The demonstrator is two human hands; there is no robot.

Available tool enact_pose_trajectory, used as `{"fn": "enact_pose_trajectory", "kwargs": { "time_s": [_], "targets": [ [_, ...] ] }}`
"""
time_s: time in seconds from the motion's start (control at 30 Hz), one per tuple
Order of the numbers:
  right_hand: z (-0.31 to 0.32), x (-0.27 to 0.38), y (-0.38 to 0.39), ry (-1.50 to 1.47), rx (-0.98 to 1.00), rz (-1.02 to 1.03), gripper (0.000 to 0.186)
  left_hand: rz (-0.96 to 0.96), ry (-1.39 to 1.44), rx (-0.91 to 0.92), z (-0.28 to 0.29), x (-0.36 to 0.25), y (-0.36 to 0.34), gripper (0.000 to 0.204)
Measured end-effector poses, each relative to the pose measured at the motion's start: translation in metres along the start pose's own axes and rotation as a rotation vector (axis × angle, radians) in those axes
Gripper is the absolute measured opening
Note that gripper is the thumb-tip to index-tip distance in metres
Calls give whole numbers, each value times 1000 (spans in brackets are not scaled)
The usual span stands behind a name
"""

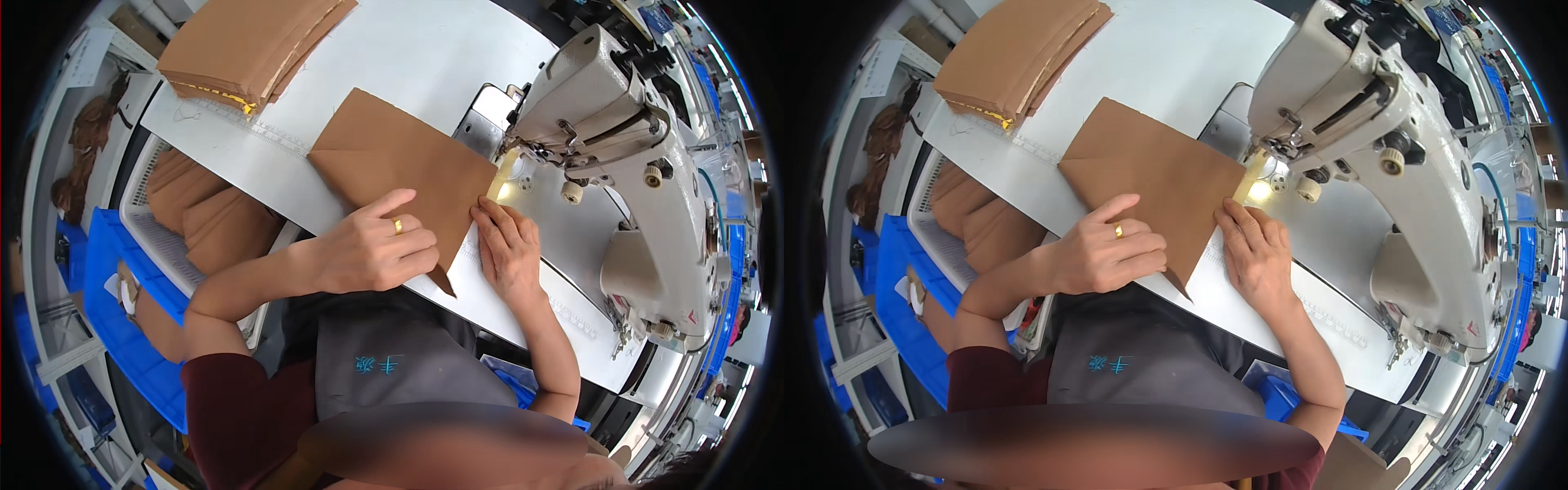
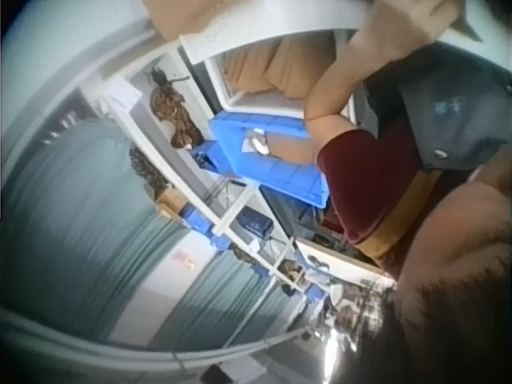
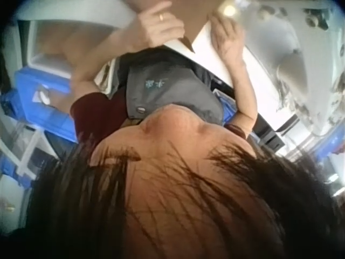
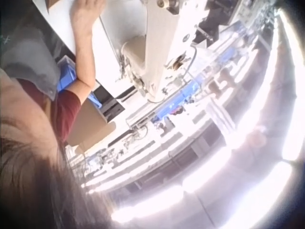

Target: Sewing pieces of brown leather together using an industrial sewing machine.

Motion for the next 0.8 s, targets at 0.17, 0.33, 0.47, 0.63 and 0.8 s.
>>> {"fn": "enact_pose_trajectory", "kwargs": {
  "time_s": [0.17, 0.33, 0.47, 0.63, 0.8],
  "targets": [
    [2, -1, -2, -1, -10, 0, 40, 71, 29, -13, 7, 3, 16, 10],
    [5, 0, -3, 5, -27, 14, 41, 97, 25, 72, 13, 5, 27, 12],
    [13, 11, -7, 7, -21, 55, 33, 132, -55, 282, 17, 17, 39, 13],
    [17, 66, -3, -363, 64, 234, 31, 317, -138, 255, 48, 56, 56, 7],
    [13, 30, -24, -168, -6, 189, 40, 482, -104, 275, 45, 80, 83, 9]
  ]
}}
Point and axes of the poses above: each hand's wrist, its own y-axis away from the middle knuckle, its own z-axis out of the back of the hand, x = y × z, the point moved 9 cm from there along -y, towards the middle knuckle, and after that the axes turned 12 degrees about z, right-handed, at the moved point
